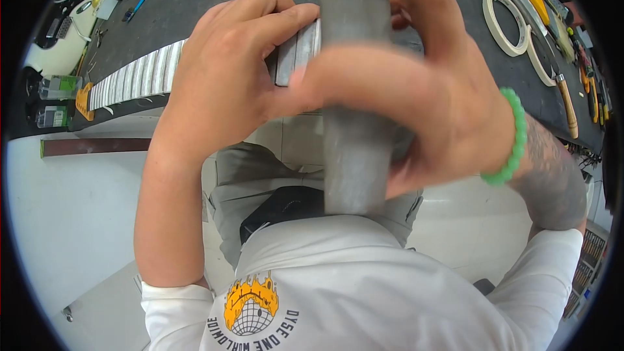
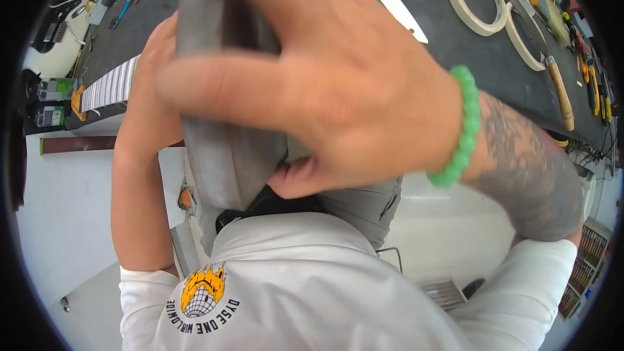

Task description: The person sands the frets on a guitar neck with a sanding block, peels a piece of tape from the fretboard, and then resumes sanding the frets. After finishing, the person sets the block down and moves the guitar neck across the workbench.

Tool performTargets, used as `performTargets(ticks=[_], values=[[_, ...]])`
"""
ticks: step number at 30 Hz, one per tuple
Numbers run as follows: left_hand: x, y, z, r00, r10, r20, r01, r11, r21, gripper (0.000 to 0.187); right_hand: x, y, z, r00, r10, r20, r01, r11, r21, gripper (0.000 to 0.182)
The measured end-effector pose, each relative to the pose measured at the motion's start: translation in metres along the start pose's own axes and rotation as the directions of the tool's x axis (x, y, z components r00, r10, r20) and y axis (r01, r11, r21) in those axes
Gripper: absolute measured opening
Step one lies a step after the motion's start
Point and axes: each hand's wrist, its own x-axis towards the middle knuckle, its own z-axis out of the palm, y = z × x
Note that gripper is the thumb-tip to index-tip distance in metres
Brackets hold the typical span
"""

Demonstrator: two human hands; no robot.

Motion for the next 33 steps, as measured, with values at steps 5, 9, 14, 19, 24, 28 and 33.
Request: performTargets(ticks=[5,9,14,19,24,28,33], values=[[0.004,0.01,-0.001,0.999,-0.027,0.018,0.027,1.0,-0.005,0.054,0.011,0.003,-0.015,0.978,0.026,-0.208,0.062,0.911,0.407,0.081],[0.003,0.002,0.0,0.999,-0.04,0.005,0.04,0.996,-0.08,0.047,0.002,0.028,0.016,0.952,-0.169,-0.257,0.219,0.959,0.179,0.085],[0.005,0.01,0.003,0.998,-0.06,-0.017,0.059,0.997,-0.055,0.048,0.001,0.039,0.018,0.96,-0.019,-0.28,0.055,0.991,0.123,0.087],[0.003,0.004,0.003,1.0,0.006,-0.022,-0.007,0.999,-0.045,0.063,0.006,0.015,-0.007,0.978,-0.052,-0.2,0.112,0.948,0.299,0.081],[0.007,0.006,0.006,0.998,0.017,-0.057,-0.017,1.0,-0.013,0.074,0.021,0.061,-0.011,0.944,0.225,-0.24,-0.206,0.973,0.102,0.077],[0.005,0.004,0.007,0.998,0.03,-0.055,-0.034,0.997,-0.064,0.073,0.018,0.05,-0.03,0.885,0.264,-0.385,-0.132,0.933,0.336,0.076],[0.007,0.007,0.005,0.999,0.025,-0.04,-0.028,0.998,-0.064,0.074,-0.018,-0.015,-0.028,0.694,0.53,-0.488,-0.059,0.717,0.695,0.082]])
